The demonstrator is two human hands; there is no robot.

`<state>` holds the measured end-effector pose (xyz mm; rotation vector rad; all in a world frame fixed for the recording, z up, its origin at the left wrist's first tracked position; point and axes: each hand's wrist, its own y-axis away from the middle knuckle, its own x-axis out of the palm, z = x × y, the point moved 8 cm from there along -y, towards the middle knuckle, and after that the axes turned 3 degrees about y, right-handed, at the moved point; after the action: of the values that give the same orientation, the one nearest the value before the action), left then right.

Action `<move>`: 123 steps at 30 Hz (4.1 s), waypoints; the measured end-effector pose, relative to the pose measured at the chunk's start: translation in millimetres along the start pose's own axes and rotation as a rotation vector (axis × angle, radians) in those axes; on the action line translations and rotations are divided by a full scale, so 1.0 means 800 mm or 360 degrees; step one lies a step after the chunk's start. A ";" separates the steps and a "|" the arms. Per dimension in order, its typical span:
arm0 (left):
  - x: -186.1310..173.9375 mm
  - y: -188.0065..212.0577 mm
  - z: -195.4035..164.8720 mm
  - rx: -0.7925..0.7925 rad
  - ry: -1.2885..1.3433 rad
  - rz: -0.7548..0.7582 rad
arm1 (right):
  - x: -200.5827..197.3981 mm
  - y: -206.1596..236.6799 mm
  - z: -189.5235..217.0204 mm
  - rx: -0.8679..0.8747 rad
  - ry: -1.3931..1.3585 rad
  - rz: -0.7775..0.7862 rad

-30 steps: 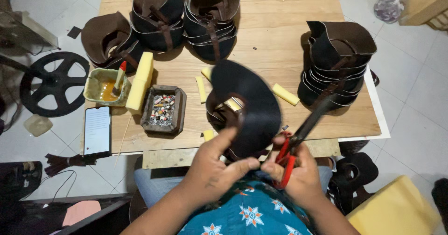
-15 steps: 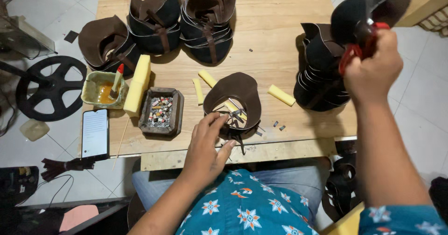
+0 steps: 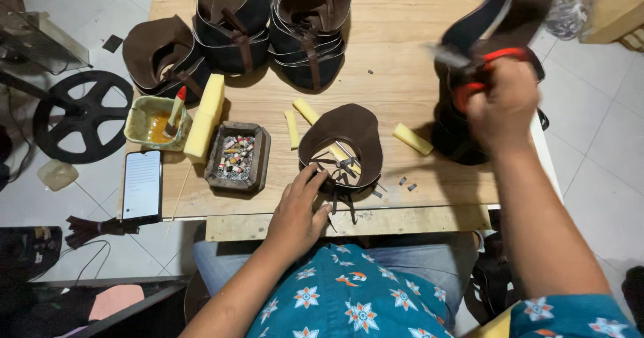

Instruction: The person sits at a workbench and uses red-handled shears to trim excess material from the edges of dark leather shoe uppers, one at a time. They rotate each upper while cutting, drop trimmed scraps onto the table, and place finished uppers onto stacks of completed pieces.

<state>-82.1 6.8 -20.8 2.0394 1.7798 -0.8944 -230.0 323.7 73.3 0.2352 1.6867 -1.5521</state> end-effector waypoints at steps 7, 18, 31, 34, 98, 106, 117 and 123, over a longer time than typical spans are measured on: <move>0.001 0.004 -0.007 0.0084 0.0024 -0.0075 | 0.045 0.013 0.092 -0.0071 -0.0120 0.0316; 0.001 0.016 0.010 0.0079 0.0171 -0.0030 | 0.100 0.151 0.203 0.0286 -0.0475 0.1416; -0.041 0.012 -0.052 0.0371 0.0328 -0.0291 | 0.016 0.154 0.190 0.1254 -0.1575 0.0682; -0.012 0.018 -0.050 -0.0209 0.1568 0.0237 | -0.005 0.160 0.213 0.1178 -0.1768 0.0782; -0.054 0.006 -0.057 -0.0297 0.2290 0.0065 | -0.008 0.221 0.219 0.1341 -0.1970 0.1302; -0.031 0.012 -0.061 -0.0369 0.1698 0.0181 | -0.054 0.145 0.219 0.1323 -0.1940 0.0664; -0.026 0.017 -0.060 -0.0427 0.1750 -0.0166 | -0.038 0.162 0.260 0.1058 -0.1866 0.0695; -0.049 0.013 -0.044 -0.0521 0.2028 -0.0377 | -0.035 0.159 0.249 0.1177 -0.2363 0.1080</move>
<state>-64.8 -5.0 28.9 2.3080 2.4721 0.8976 -47.2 183.6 14.2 -0.0236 -0.1503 -1.1422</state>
